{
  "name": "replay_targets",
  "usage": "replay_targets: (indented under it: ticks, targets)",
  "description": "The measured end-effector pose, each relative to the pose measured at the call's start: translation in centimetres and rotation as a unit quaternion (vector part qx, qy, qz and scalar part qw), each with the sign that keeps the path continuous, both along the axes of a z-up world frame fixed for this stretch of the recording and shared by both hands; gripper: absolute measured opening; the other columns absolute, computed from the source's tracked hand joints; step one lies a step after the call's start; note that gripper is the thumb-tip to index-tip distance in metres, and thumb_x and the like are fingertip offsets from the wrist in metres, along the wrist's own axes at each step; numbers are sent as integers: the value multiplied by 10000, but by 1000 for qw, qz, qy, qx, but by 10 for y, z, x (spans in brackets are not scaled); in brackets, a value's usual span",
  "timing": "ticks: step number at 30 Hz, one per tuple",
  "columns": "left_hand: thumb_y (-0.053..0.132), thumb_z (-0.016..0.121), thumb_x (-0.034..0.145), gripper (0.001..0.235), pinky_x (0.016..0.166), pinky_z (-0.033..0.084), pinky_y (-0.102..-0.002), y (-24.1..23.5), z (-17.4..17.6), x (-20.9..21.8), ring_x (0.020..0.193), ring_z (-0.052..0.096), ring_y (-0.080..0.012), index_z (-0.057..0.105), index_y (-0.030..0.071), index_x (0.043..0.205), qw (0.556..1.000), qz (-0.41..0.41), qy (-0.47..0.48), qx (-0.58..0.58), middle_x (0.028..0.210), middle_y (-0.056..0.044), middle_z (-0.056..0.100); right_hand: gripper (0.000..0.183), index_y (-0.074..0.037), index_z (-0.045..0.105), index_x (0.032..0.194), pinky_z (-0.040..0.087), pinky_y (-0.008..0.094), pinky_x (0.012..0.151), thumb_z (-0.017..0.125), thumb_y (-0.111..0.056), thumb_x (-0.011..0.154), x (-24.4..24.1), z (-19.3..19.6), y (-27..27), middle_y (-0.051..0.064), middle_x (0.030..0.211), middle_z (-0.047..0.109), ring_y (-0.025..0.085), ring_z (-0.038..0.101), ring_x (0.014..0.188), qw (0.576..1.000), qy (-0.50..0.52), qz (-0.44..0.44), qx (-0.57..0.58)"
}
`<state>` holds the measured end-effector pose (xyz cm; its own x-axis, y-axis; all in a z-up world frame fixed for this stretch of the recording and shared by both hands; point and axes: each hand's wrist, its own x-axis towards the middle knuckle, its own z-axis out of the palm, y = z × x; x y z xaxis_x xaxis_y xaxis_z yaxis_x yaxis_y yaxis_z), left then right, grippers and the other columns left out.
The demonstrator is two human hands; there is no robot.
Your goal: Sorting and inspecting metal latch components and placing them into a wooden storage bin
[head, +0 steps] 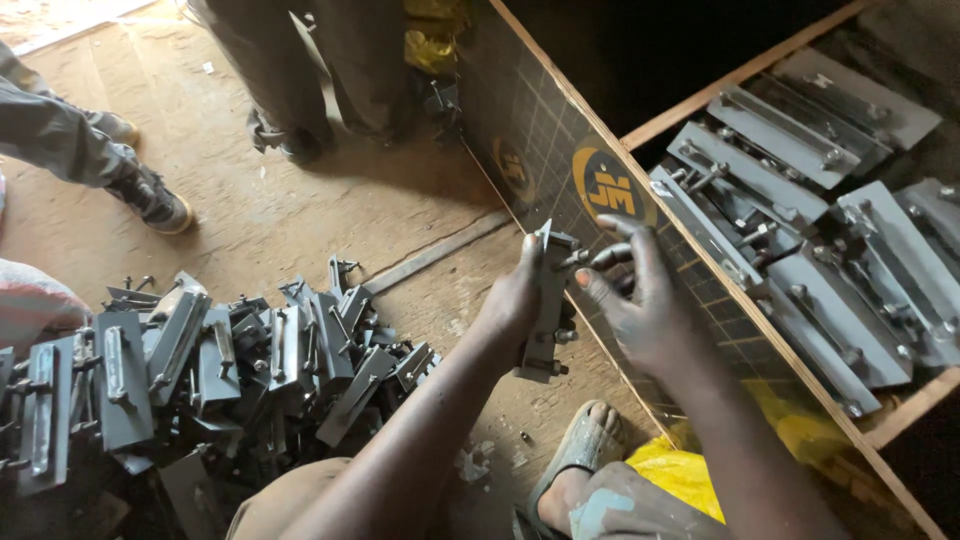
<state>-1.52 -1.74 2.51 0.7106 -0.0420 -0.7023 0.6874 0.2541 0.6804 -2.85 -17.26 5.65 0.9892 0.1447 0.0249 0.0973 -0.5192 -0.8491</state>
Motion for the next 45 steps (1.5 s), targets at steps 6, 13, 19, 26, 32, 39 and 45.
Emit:
replay_targets:
  ticks: [6, 13, 19, 26, 32, 39, 45]
  targets:
    - [751, 459, 940, 768, 496, 614, -419, -7, -12, 1, 636, 752, -329, 677, 19, 1015, 993, -103, -51, 37, 744, -249, 722, 140, -172, 722, 1042, 615, 361, 729, 779, -206, 918, 5, -9, -8, 62, 939, 718, 277, 739, 937, 991, -42, 16, -128]
    - [708, 362, 987, 746, 482, 583, -356, -5, 1, -5, 619, 724, -308, 615, 7, 1033, 990, -123, -64, 37, 753, -248, 700, 186, -149, 705, 1099, 617, 457, 742, 733, -102, 922, 3, 17, 0, 145, 931, 705, 381, 725, 951, 992, -29, 28, -118]
    - [745, 408, 969, 715, 484, 615, -406, -4, -30, 0, 632, 757, -301, 629, 65, 993, 980, -178, -70, 55, 762, -225, 735, 210, -152, 701, 900, 564, 421, 649, 746, -349, 961, -3, 15, -3, 73, 671, 688, 282, 719, 696, 984, 19, -47, -169]
    - [698, 334, 992, 739, 594, 623, -393, 8, -7, 2, 657, 746, -292, 649, 39, 1106, 979, -162, -80, 97, 773, -209, 729, 178, -154, 700, 1088, 606, 500, 709, 744, -225, 931, 1, 1, -9, 161, 926, 737, 404, 731, 919, 985, -24, 12, -170]
    - [711, 324, 997, 752, 590, 627, -364, 3, -31, 1, 643, 755, -268, 669, 54, 1119, 973, -160, -95, 134, 769, -183, 744, 144, -131, 660, 1054, 587, 552, 682, 666, -250, 974, -6, -1, -6, 193, 842, 716, 428, 733, 849, 968, -33, 16, -249]
    - [716, 331, 976, 748, 691, 618, -376, -1, 2, -5, 711, 762, -250, 686, 72, 1112, 965, -178, -103, 162, 804, -150, 754, 518, -101, 637, 812, 538, 503, 643, 510, -538, 1060, -6, -3, -4, 172, 698, 694, 396, 730, 759, 962, 52, -50, -262]
    - [721, 347, 969, 748, 737, 610, -400, 0, -11, 1, 756, 759, -264, 657, 60, 1129, 965, -163, -112, 174, 831, -148, 745, 241, -138, 608, 1092, 576, 554, 726, 635, -363, 1011, -1, -10, -10, 199, 920, 717, 430, 725, 926, 968, -10, 17, -252]
